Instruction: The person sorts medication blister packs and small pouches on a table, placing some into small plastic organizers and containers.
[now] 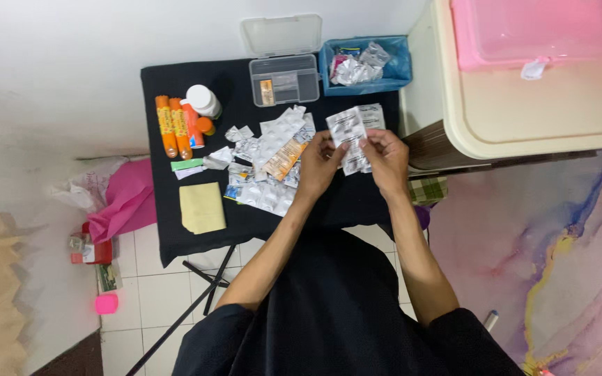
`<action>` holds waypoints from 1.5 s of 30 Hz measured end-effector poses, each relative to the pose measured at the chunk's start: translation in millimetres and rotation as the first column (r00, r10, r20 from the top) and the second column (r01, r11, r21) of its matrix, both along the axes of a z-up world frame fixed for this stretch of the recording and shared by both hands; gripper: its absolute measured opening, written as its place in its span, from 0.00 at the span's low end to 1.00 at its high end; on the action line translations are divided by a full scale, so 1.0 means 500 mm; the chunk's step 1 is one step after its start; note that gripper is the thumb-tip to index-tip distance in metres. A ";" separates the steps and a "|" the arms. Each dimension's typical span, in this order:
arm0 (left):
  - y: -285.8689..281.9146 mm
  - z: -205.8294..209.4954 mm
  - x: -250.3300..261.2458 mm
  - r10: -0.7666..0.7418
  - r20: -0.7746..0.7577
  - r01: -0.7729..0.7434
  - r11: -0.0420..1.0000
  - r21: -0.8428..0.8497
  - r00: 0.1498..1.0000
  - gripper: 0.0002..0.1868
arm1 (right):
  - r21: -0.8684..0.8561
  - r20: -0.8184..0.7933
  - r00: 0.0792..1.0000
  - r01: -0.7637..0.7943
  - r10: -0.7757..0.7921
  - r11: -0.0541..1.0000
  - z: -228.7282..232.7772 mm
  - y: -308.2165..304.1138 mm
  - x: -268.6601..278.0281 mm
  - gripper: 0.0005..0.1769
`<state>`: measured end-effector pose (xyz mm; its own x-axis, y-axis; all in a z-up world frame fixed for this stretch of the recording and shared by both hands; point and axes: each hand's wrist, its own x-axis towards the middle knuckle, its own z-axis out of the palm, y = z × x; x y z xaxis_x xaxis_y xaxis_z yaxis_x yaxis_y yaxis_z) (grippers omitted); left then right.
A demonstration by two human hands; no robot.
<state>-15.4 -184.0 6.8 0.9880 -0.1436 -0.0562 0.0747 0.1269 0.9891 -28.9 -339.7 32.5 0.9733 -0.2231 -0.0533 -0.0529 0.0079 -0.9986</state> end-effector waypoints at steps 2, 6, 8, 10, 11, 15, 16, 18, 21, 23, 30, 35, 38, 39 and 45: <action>-0.042 -0.024 0.020 0.026 0.015 -0.027 0.999 0.031 1.000 0.16 | -0.084 0.027 0.999 0.036 -0.033 0.996 -0.003 -0.034 0.008 0.11; -0.101 -0.071 0.049 0.049 0.088 -0.062 0.988 0.143 0.995 0.21 | -0.389 0.087 0.994 0.091 -0.061 0.917 -0.023 -0.073 0.012 0.14; -0.118 -0.086 0.051 0.068 0.110 -0.090 0.974 0.210 0.992 0.21 | -0.438 0.092 0.994 0.096 -0.062 0.894 -0.034 -0.081 0.015 0.16; -0.127 -0.096 0.057 0.055 0.148 -0.109 0.917 0.383 0.987 0.21 | -0.487 0.099 0.993 0.110 -0.070 0.866 -0.049 -0.087 0.018 0.18; -0.130 -0.099 0.059 0.049 0.148 -0.103 0.919 0.381 0.988 0.21 | -0.567 0.148 0.988 0.122 -0.045 0.815 -0.059 -0.089 0.017 0.18; -0.138 -0.103 0.050 0.055 0.169 -0.126 0.884 0.450 0.984 0.22 | -0.677 0.238 0.971 0.155 0.014 0.720 -0.083 -0.093 0.011 0.20; -0.140 -0.102 0.049 0.059 0.201 -0.148 0.874 0.463 0.978 0.22 | -0.677 0.236 0.972 0.152 0.016 0.721 -0.084 -0.094 0.008 0.20; -0.142 -0.100 0.040 0.062 0.228 -0.167 0.861 0.480 0.972 0.25 | -0.726 0.287 0.956 0.180 0.054 0.663 -0.085 -0.098 0.004 0.20; -0.148 -0.096 0.028 0.035 0.243 -0.156 0.851 0.500 0.969 0.27 | -0.659 0.187 0.982 0.115 0.014 0.744 -0.091 -0.101 0.001 0.21; -0.150 -0.095 0.022 0.014 0.231 -0.132 0.852 0.506 0.973 0.27 | -0.647 0.174 0.985 0.104 0.013 0.756 -0.089 -0.102 0.000 0.21; -0.159 -0.079 0.018 0.061 0.203 -0.156 0.856 0.493 0.977 0.26 | -0.685 0.049 0.999 0.023 0.015 0.728 -0.058 -0.098 -0.004 0.23; -0.070 -0.048 0.022 0.094 0.225 -0.195 0.853 0.484 0.970 0.24 | -0.649 0.147 0.989 0.086 0.014 0.756 -0.039 -0.087 -0.014 0.27; 0.039 -0.033 0.046 0.086 0.365 -0.316 0.702 0.638 0.927 0.19 | -0.696 0.251 0.965 0.124 0.079 0.707 -0.028 -0.063 -0.012 0.24; 0.078 -0.026 0.054 0.071 0.419 -0.367 0.629 0.685 0.905 0.21 | -0.685 0.267 0.958 0.111 0.106 0.720 -0.024 -0.051 -0.010 0.22; 0.232 -0.004 0.071 -0.099 0.351 -0.289 0.388 0.875 0.931 0.28 | -0.646 0.274 0.924 -0.029 0.268 0.763 -0.011 0.050 0.018 0.18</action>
